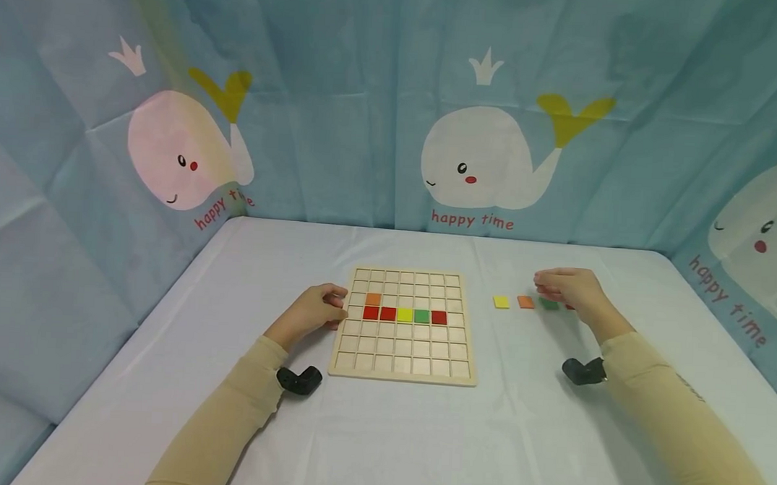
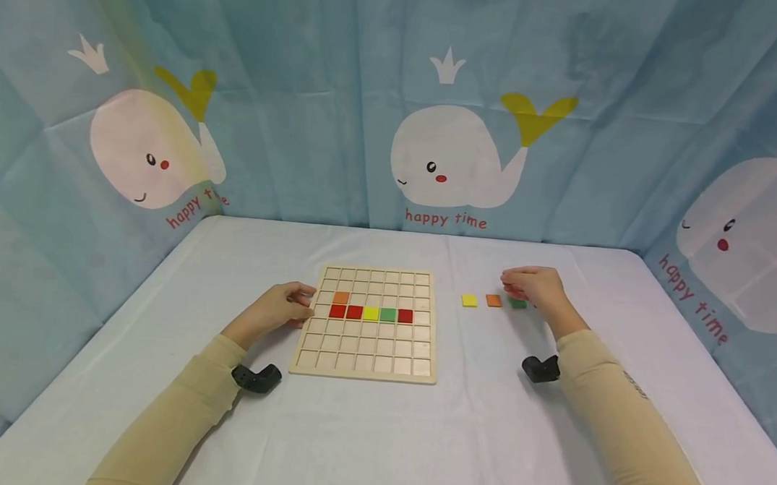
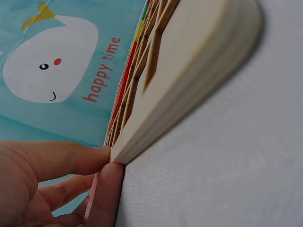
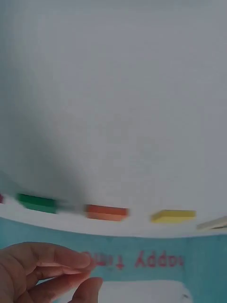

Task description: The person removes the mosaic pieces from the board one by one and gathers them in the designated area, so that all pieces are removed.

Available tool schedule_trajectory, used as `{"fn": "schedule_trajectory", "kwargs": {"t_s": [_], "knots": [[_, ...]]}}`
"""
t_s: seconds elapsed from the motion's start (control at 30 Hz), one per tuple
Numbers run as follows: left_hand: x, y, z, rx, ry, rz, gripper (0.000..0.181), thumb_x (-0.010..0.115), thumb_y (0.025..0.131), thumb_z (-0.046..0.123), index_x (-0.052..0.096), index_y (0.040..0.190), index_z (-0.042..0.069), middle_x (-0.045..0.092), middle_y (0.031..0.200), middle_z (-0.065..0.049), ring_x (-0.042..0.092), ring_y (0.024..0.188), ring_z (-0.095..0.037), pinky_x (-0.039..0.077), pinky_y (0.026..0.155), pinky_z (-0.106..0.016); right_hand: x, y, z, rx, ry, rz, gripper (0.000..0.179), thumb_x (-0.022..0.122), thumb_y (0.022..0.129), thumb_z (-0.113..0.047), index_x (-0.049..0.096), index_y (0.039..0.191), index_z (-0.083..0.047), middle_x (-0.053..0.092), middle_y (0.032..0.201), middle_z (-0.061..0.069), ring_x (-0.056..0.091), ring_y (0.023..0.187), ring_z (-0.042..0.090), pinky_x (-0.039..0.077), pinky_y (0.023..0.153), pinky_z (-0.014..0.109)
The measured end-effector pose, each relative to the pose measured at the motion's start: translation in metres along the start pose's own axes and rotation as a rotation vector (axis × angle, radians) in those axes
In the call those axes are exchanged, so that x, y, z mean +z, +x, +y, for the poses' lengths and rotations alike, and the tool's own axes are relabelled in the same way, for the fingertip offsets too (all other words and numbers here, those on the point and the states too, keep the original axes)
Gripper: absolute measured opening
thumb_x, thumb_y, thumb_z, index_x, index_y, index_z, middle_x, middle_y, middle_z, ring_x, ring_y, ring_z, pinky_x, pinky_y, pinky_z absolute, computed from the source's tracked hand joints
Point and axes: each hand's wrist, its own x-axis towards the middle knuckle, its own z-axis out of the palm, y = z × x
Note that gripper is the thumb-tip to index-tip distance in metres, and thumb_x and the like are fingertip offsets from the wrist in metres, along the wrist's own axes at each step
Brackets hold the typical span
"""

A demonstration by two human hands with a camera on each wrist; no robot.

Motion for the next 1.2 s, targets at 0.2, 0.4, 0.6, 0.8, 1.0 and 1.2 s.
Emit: {"fn": "schedule_trajectory", "kwargs": {"t_s": [0.2, 0.4, 0.6, 0.8, 1.0, 1.2], "knots": [[-0.001, -0.001, 0.002, -0.012, 0.006, 0.003, 0.047, 0.067, 0.089, 0.004, 0.055, 0.135, 0.001, 0.054, 0.105, -0.012, 0.057, 0.081, -0.017, 0.055, 0.067, -0.023, 0.036, 0.002, -0.017, -0.057, -0.032, -0.014, 0.05, 0.063, 0.097, -0.032, 0.058, 0.137, -0.001, 0.073, 0.106, -0.004, 0.064, 0.086, 0.001, 0.051, 0.099, 0.035], [0.0, -0.002, 0.001, -0.004, 0.002, -0.007, 0.048, 0.067, 0.089, 0.003, 0.054, 0.135, 0.0, 0.054, 0.105, -0.012, 0.057, 0.082, -0.017, 0.056, 0.068, -0.024, 0.065, 0.004, -0.031, -0.017, -0.024, -0.043, 0.046, 0.064, 0.096, -0.035, 0.062, 0.134, -0.009, 0.073, 0.115, 0.003, 0.066, 0.098, 0.01, 0.045, 0.102, 0.044], [0.001, -0.001, 0.001, -0.004, 0.003, -0.009, 0.048, 0.067, 0.089, 0.005, 0.054, 0.135, 0.001, 0.054, 0.105, -0.012, 0.057, 0.083, -0.017, 0.056, 0.069, -0.024, 0.091, 0.005, -0.043, -0.108, 0.027, -0.083, 0.04, 0.064, 0.097, -0.026, 0.064, 0.128, 0.0, 0.066, 0.129, 0.015, 0.067, 0.09, 0.006, 0.055, 0.096, 0.029], [0.001, 0.0, 0.001, -0.015, 0.004, 0.007, 0.047, 0.068, 0.089, 0.005, 0.055, 0.135, 0.001, 0.054, 0.104, -0.011, 0.057, 0.083, -0.017, 0.056, 0.068, -0.023, 0.109, 0.002, -0.051, -0.201, 0.073, -0.103, 0.037, 0.067, 0.094, -0.017, 0.065, 0.122, 0.007, 0.073, 0.112, 0.014, 0.066, 0.079, 0.002, 0.058, 0.081, 0.022], [0.0, -0.001, 0.001, 0.002, -0.017, -0.008, 0.048, 0.066, 0.09, 0.003, 0.053, 0.136, 0.0, 0.053, 0.104, -0.012, 0.057, 0.081, -0.017, 0.056, 0.068, -0.024, 0.126, 0.0, -0.058, -0.231, 0.12, -0.139, 0.035, 0.066, 0.094, -0.012, 0.065, 0.121, 0.01, 0.074, 0.105, 0.013, 0.068, 0.078, 0.005, 0.06, 0.084, 0.028], [0.0, -0.002, 0.0, 0.006, -0.029, -0.016, 0.048, 0.066, 0.09, 0.001, 0.053, 0.136, -0.001, 0.052, 0.103, -0.011, 0.057, 0.08, -0.017, 0.056, 0.067, -0.024, 0.143, -0.004, -0.063, -0.275, 0.142, -0.164, 0.033, 0.067, 0.093, -0.01, 0.066, 0.119, 0.01, 0.073, 0.109, 0.019, 0.071, 0.084, 0.016, 0.059, 0.089, 0.037]]}}
